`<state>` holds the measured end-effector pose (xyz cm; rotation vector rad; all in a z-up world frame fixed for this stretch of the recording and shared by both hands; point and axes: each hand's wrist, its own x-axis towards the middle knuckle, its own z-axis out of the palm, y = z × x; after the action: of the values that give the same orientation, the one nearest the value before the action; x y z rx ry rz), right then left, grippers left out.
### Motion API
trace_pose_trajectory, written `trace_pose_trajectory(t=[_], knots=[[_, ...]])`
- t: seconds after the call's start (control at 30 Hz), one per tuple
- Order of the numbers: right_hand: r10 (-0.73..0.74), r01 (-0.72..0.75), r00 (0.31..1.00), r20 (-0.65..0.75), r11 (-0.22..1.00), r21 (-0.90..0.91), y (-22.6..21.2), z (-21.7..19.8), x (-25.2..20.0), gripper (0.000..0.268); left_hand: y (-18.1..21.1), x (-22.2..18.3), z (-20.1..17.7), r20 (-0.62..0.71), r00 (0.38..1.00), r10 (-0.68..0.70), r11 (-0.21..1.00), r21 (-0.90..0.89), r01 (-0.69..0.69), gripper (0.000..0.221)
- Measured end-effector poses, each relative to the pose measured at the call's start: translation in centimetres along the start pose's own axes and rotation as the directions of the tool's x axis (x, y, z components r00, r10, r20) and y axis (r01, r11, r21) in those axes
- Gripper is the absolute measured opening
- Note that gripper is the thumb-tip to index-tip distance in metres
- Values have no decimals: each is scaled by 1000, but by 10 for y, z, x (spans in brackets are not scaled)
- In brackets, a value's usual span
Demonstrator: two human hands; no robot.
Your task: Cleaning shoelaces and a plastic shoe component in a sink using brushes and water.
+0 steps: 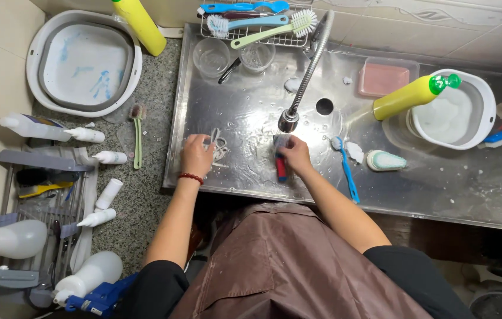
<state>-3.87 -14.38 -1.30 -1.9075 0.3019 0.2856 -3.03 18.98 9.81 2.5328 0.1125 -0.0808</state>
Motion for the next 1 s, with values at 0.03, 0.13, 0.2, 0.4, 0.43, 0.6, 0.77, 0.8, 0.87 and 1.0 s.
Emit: trace_pose_trajectory(t=[0.03, 0.13, 0.2, 0.4, 0.43, 0.6, 0.77, 0.8, 0.87, 1.0], knots=[[-1, 1, 1000, -2, 1000, 2, -24, -4, -3, 35, 5, 3, 16, -1, 1000, 3, 1000, 2, -3, 29], [113, -266, 954, 278, 749, 607, -76, -12, -16, 36, 29, 3, 61, 74, 996, 41, 971, -239, -23, 27], [115, -485, 869, 482, 396, 780, -88, -15, -18, 39, 57, 6, 87, 339, 933, 123, 851, -519, 77, 56], [-51, -683, 722, 690, 104, 723, -32, -12, 0, 36, 78, 21, 132, 350, 809, 471, 533, -844, 55, 65], [-48, -681, 725, 687, 100, 725, -31, -13, -3, 36, 84, 19, 130, 355, 806, 474, 533, -844, 58, 65], [253, -546, 838, 484, 362, 755, -78, -18, -21, 32, 121, 23, 115, 276, 938, 211, 680, -731, 62, 34], [169, -386, 920, 353, 539, 748, -65, -24, -22, 22, 109, 40, 171, 241, 969, 48, 744, -656, 126, 25], [117, -329, 938, 326, 592, 736, -62, -24, -22, 19, 106, 40, 178, 186, 982, 42, 769, -634, 87, 26], [132, -318, 944, 301, 601, 733, -66, -23, -26, 19, 118, 29, 168, 166, 983, 75, 755, -654, 53, 25], [137, -261, 965, 225, 607, 751, -70, -19, -33, 26, 123, 15, 171, 9, 966, 257, 726, -662, -187, 32]])
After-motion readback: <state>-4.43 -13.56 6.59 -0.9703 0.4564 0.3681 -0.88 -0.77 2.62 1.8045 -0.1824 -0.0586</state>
